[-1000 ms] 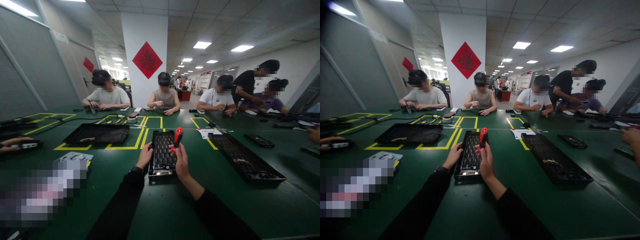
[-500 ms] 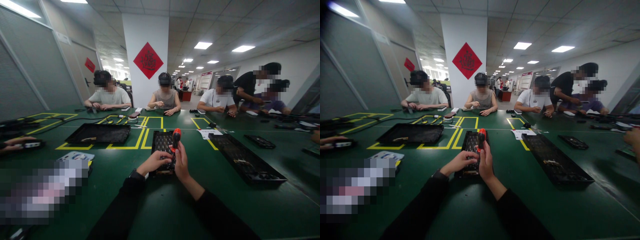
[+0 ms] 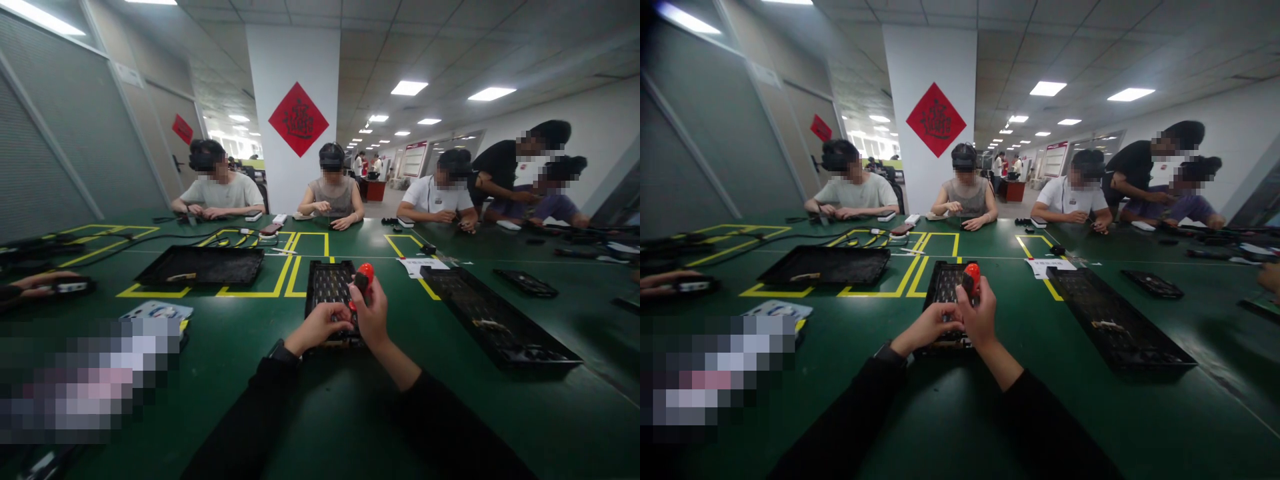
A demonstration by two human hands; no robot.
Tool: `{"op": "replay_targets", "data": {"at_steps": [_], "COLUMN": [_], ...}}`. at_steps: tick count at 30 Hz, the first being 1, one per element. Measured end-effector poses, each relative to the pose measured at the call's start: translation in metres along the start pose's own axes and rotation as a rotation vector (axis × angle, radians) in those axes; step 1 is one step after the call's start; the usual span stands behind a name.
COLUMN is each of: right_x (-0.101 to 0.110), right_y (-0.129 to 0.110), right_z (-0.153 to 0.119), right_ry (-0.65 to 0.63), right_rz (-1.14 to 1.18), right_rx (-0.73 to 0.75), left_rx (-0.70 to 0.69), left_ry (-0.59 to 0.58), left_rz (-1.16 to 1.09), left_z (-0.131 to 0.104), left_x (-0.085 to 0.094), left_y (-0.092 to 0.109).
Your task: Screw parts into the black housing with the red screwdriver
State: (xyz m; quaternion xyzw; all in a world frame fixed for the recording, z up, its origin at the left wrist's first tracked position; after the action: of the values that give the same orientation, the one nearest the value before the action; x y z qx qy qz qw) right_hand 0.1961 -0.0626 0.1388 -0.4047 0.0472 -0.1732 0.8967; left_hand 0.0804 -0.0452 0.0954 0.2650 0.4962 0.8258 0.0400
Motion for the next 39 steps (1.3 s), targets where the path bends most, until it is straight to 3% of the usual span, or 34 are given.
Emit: {"op": "replay_targets", "data": {"at_steps": [4,8,14,21,27,32,39], "right_x": [0.004,0.006,0.007,0.007,0.005,0.004,0.000], "right_y": [-0.037,-0.058,-0.081,-0.087,-0.083,-0.078,-0.077], "right_z": [0.038,0.060,0.060,0.057,0.056,0.059,0.060], "right_ry": [-0.137,-0.366,-0.678,-0.604,-0.647,-0.563,-0.538], "right_rz": [-0.475,-0.933,-0.959,-1.002,-0.968,-0.987,-1.014], "right_rx": [0.135,0.120,0.127,0.180,0.174,0.138,0.176], "left_rx": [0.007,0.035,0.037,0.065,0.120,0.135,0.075], "left_ry": [0.035,0.086,0.021,-0.063,-0.108,-0.066,0.038], "left_rz": [0.032,0.068,0.025,-0.102,-0.188,-0.181,-0.017], "left_z": [0.000,0.001,-0.001,-0.002,-0.004,-0.003,0.001], "left_x": [0.000,0.001,-0.003,-0.001,-0.002,-0.003,-0.002], "left_y": [0.002,-0.001,0.002,0.009,0.002,-0.007,-0.008]}}
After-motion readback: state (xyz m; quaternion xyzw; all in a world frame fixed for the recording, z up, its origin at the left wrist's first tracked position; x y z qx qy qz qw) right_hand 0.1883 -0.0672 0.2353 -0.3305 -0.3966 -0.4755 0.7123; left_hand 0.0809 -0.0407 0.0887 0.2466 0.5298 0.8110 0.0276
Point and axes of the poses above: each hand's wrist, its own z-axis towards the middle knuckle, its own x-axis out of the back of the hand, y = z × x, the point moved 4 cm from there along z, towards the middle knuckle, and after that the axes turned 4 degrees about y, right-handed, at the moved point
